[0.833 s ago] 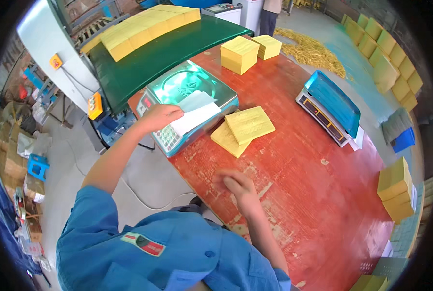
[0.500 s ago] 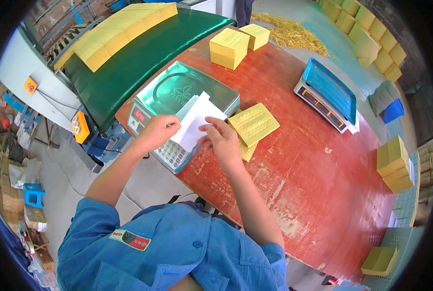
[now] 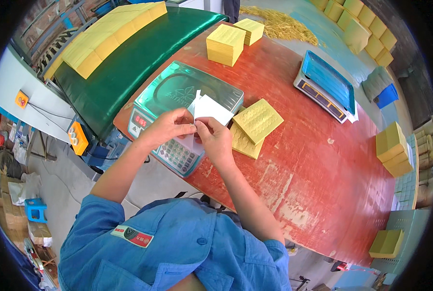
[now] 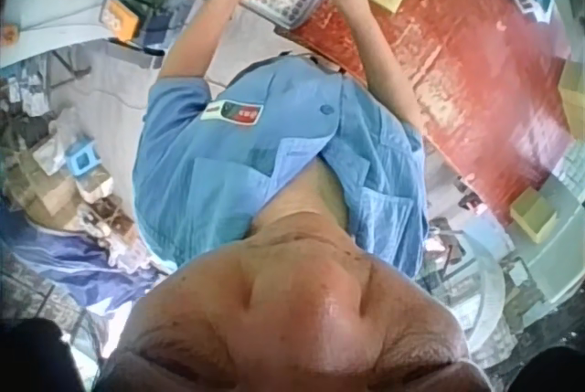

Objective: The recorder counts and packages yellow paper sheets, using scales and a banding machine.

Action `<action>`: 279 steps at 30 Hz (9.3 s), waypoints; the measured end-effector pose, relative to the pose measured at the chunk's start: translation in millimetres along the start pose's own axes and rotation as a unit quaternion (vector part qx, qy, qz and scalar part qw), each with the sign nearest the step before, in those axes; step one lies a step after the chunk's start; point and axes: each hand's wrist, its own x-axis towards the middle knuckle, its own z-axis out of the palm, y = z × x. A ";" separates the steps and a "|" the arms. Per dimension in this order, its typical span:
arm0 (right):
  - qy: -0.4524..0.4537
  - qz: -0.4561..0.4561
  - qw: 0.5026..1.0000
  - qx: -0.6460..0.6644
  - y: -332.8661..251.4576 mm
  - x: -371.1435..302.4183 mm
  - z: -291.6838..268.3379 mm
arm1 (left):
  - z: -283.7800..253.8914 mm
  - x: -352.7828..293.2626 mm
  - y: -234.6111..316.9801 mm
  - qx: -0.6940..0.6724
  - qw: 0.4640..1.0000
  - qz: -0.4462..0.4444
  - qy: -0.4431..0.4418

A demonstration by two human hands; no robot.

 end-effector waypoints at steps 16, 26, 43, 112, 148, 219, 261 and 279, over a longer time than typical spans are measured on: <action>0.002 -0.025 0.997 0.067 7.5 -6.4 0.6 | -9.2 3.9 -5.2 -0.021 0.999 -0.039 -0.028; 0.095 -0.028 0.992 -0.077 10.7 6.6 -10.7 | -6.8 14.5 0.1 -0.011 0.998 -0.055 0.005; 0.063 -0.044 0.991 -0.108 -5.4 3.6 5.0 | 9.1 0.1 6.6 0.244 0.960 0.112 0.077; 0.082 -0.066 0.990 0.096 31.1 -17.1 -18.8 | 27.4 1.4 6.2 0.373 0.912 0.142 0.096; 0.073 -0.051 0.994 0.056 16.9 -19.8 -18.3 | 23.0 1.1 -3.0 0.329 0.919 0.172 0.130; 0.407 0.040 0.896 0.173 95.0 -436.0 -352.7 | 401.4 -36.5 -58.4 0.159 0.984 0.060 -0.052; 0.610 -0.031 0.779 -0.140 50.1 -580.0 -786.6 | 1167.6 128.6 335.7 -0.157 0.881 0.035 -0.445; 0.719 -0.359 0.576 0.150 49.1 -622.2 -858.9 | 1159.0 129.3 344.6 0.033 0.913 0.228 -0.337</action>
